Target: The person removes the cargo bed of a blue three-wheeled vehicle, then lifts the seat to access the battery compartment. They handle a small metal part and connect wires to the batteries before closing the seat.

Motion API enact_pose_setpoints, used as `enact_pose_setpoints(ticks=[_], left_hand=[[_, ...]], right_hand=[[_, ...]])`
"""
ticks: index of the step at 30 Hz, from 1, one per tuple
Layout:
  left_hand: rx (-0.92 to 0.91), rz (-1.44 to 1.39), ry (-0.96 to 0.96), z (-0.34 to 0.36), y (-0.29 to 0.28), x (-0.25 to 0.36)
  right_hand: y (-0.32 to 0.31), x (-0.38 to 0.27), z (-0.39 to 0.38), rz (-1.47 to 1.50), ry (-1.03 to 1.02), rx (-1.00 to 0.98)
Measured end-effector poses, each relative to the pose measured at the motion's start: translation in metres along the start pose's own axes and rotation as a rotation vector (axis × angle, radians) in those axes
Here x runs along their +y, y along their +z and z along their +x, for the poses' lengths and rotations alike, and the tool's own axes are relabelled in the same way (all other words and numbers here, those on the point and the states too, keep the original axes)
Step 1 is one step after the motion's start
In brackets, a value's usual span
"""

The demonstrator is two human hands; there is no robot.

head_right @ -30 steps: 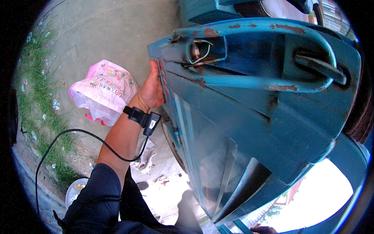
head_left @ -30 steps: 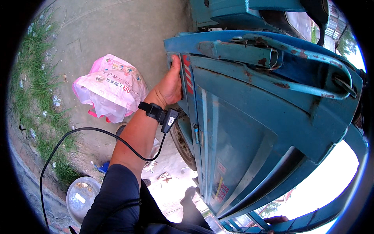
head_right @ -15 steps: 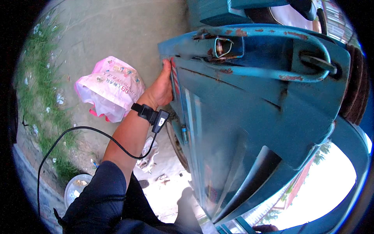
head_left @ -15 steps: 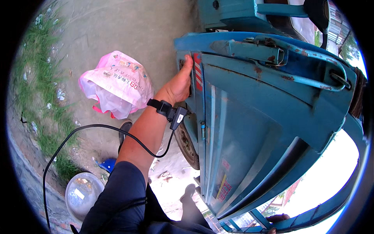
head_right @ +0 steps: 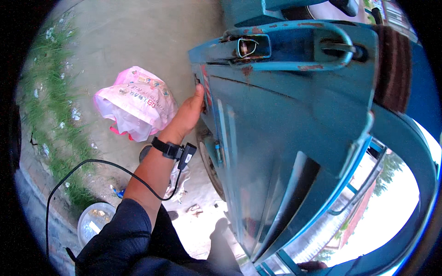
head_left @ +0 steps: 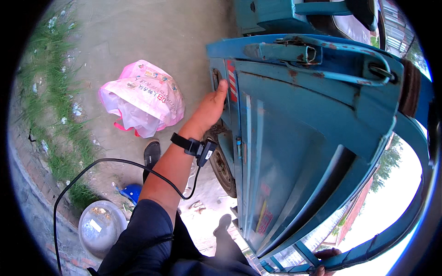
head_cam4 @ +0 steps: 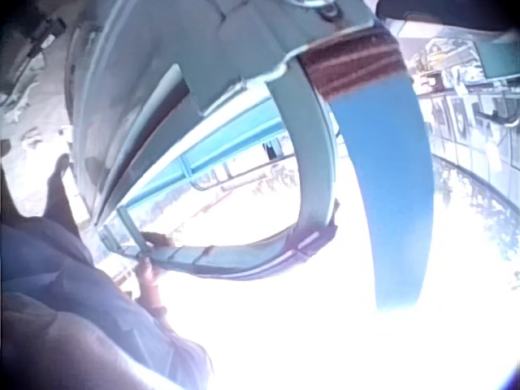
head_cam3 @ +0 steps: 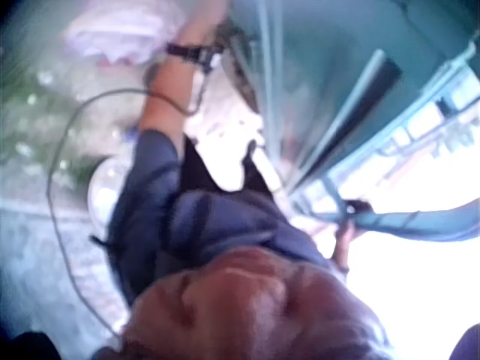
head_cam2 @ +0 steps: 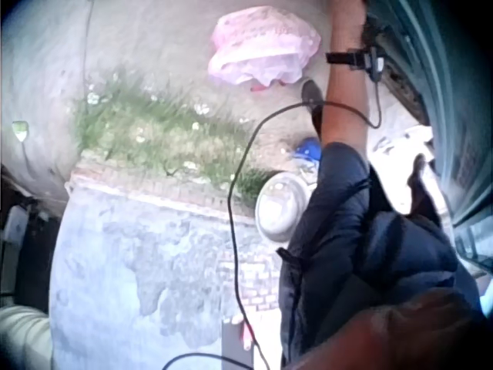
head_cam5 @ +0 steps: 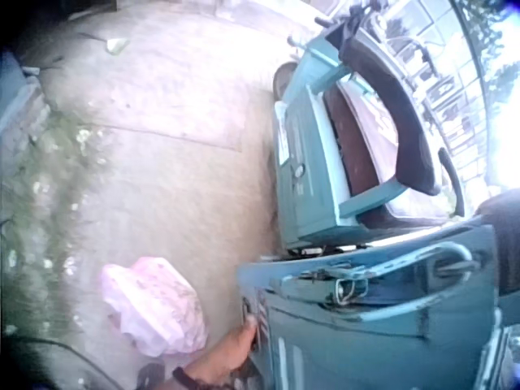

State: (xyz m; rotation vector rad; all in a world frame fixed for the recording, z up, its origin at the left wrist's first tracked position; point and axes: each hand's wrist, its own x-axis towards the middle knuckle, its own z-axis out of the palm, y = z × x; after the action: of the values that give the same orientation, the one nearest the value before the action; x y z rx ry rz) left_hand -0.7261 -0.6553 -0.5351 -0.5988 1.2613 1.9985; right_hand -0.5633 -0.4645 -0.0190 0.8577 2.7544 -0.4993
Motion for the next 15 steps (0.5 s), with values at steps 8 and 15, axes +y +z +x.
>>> enact_pose_setpoints(ticks=[8, 15], left_hand=[[0.361, 0.013, 0.157, -0.084, -0.017, 0.001], [0.364, 0.583, -0.037, -0.241, -0.081, -0.045]], right_hand=[[-0.006, 0.039, -0.003, 0.155, -0.043, 0.027], [0.0, 0.024, 0.005, 0.189, 0.016, -0.034]])
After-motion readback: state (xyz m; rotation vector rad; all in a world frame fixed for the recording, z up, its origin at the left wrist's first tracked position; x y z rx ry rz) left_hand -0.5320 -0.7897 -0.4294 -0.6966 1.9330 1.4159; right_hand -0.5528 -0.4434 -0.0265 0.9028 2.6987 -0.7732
